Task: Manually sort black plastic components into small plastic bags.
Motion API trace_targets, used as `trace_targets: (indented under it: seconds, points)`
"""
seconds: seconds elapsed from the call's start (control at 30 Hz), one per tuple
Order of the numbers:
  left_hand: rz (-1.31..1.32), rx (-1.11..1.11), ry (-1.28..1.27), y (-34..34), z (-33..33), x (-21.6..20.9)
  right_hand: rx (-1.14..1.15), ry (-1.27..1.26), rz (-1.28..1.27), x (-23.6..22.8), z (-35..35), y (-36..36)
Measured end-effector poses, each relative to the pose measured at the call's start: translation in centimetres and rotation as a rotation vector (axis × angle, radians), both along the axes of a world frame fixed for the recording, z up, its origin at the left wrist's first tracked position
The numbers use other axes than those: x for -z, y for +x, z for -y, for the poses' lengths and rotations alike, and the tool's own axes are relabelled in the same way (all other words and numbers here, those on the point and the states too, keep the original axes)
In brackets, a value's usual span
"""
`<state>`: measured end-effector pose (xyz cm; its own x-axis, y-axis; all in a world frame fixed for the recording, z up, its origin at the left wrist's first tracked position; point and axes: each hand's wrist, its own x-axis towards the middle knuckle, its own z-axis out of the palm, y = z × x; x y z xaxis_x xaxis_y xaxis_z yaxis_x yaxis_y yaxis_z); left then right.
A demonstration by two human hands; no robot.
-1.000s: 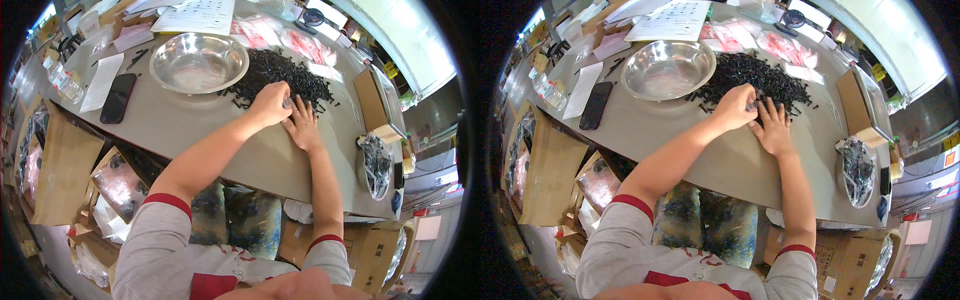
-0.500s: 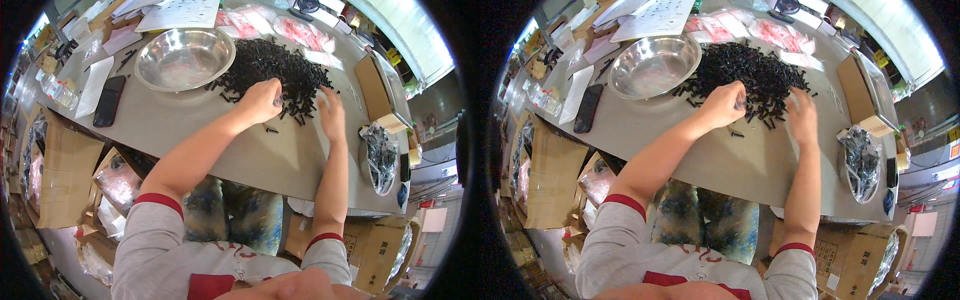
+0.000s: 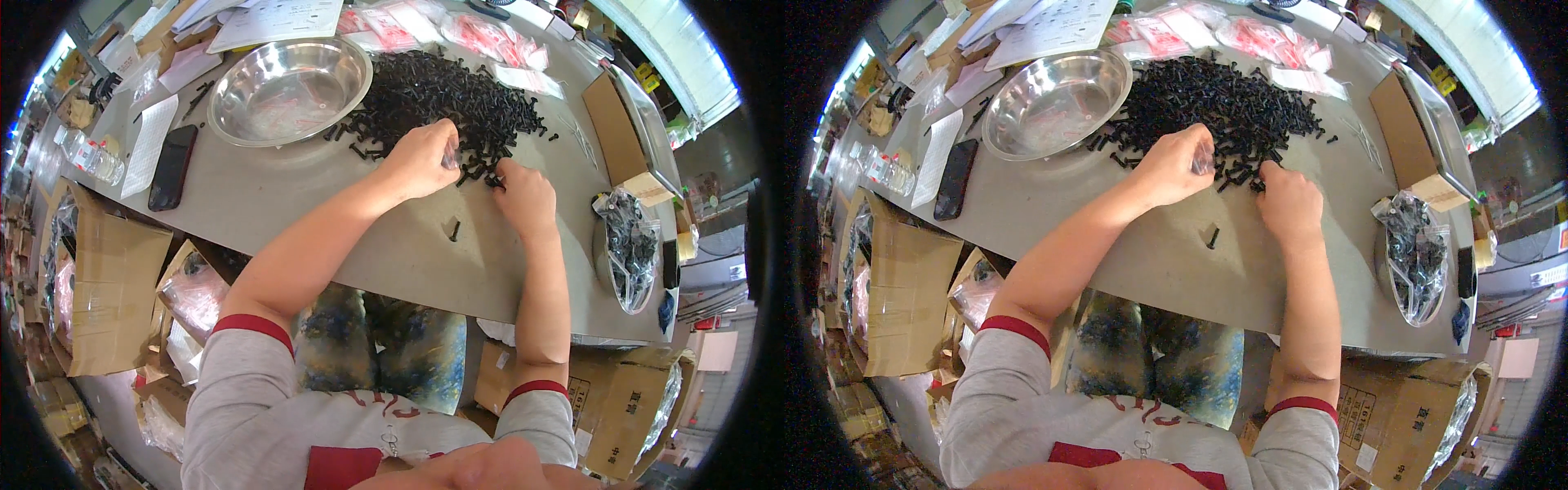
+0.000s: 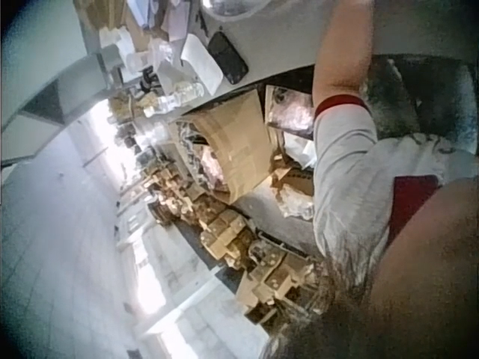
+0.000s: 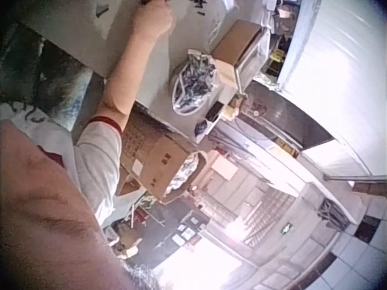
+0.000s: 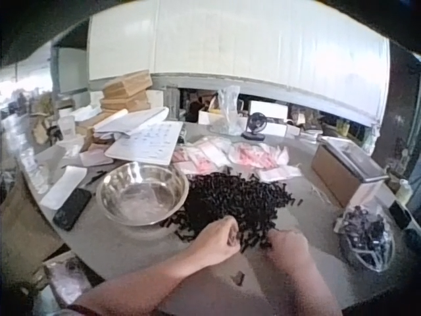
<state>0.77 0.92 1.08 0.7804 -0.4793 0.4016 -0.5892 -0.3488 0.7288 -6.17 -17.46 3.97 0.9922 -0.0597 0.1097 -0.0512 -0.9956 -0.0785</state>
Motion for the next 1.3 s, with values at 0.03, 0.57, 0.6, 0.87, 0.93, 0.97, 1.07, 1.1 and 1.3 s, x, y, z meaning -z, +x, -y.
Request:
trace_targets:
  seconds: [0.03, 0.57, 0.6, 0.87, 0.93, 0.97, 1.07, 1.1, 1.3]
  points:
    - [-0.051, 0.053, -0.019, -0.2, 0.0, -0.1, 0.039, -0.077, -0.028, -0.2, -0.3, 0.0]
    - [-0.651, 0.375, -0.278, -2.1, 1.0, 0.1, -0.474, 1.164, 0.19, -1.4, -0.8, -0.2]
    - [-0.633, 0.348, -0.279, -2.2, 1.0, 0.0, -0.469, 1.163, 0.19, -1.4, -0.3, 0.0]
    - [-0.651, 0.334, -0.407, -1.4, 0.9, 0.1, -0.156, 0.379, 0.256, 1.7, 3.5, 1.6]
    - [-0.681, 0.32, -0.431, -1.4, 0.9, 0.0, -0.21, 0.212, 0.206, 1.7, 3.1, 1.6]
    - [-0.681, 0.321, -0.431, -1.3, 0.8, 0.0, -0.21, 0.212, 0.206, 1.6, 3.1, 1.6]
    - [-0.684, 0.324, -0.422, -1.2, 0.8, 0.1, -0.181, 0.182, 0.184, 1.5, 2.9, 1.6]
    - [-0.684, 0.329, -0.423, -1.2, 0.8, 0.1, -0.151, 0.138, 0.168, 1.3, 2.6, 1.4]
    - [-0.669, 0.319, -0.415, -1.3, 0.8, 0.2, -0.054, 0.041, 0.13, 1.1, 2.0, 1.2]
